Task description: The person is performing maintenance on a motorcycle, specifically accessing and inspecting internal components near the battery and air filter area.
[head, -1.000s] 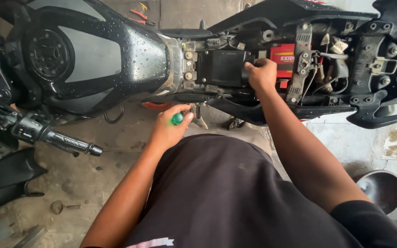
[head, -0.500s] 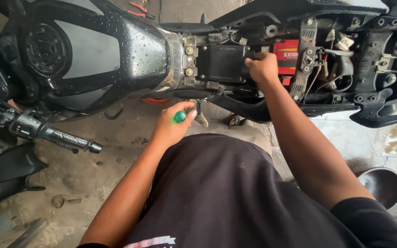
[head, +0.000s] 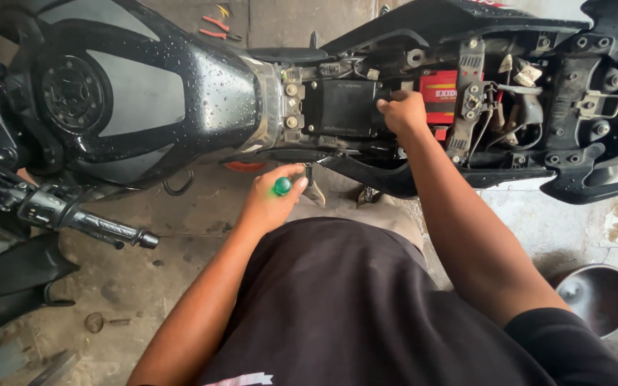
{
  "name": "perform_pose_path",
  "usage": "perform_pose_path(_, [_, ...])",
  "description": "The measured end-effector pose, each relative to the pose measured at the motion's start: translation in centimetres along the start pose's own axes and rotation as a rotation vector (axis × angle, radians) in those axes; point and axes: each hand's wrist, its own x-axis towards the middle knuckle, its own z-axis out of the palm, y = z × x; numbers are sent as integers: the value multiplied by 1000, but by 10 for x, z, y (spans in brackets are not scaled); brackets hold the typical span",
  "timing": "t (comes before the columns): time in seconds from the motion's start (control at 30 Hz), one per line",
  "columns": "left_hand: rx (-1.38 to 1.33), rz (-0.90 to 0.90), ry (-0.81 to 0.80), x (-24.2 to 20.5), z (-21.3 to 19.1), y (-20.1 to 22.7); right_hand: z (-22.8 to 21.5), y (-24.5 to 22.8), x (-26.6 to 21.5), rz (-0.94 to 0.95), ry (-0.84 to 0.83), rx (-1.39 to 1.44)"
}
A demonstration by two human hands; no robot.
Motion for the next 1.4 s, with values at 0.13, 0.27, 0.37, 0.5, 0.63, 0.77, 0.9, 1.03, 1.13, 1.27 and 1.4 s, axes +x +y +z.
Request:
perform_pose_path(0.13, [58, -71, -37, 8, 3, 8, 4, -12, -5, 3, -14, 18])
perform_pose_path(0.27, [74, -17, -50, 17, 7, 10, 9, -11, -5, -10, 2, -13])
perform_pose_path(0.37, [91, 30, -22, 24, 11, 3, 10, -8, -7, -12, 22, -27])
perform_pose_path(0.5, [213, 36, -8, 43, 20, 3, 5, -15, -12, 26, 48, -8])
perform_pose_path(0.63, [278, 195, 31, 86, 45, -35, -2, -23, -24, 45, 45, -13])
perform_pose_path(0.77, [438, 23, -138, 120, 57, -30, -5, -24, -28, 38, 60, -24])
perform_pose_path(0.9, [560, -184, -294, 135, 60, -16, 3, -43, -37, 53, 108, -111])
perform_pose_path(1.03, [566, -185, -266, 144, 69, -33, 14, -39, -24, 42, 148, -175])
perform_pose_path(1.13, [578, -179, -272, 149, 73, -42, 18, -31, -18, 37, 154, -172])
perform_pose_path(1.27, [546, -154, -243, 150, 74, -51, 20, -24, -13, 32, 147, -182])
perform_pose_path(1.4, [549, -165, -268, 149, 67, -48, 20, -15, -9, -137, 109, -426])
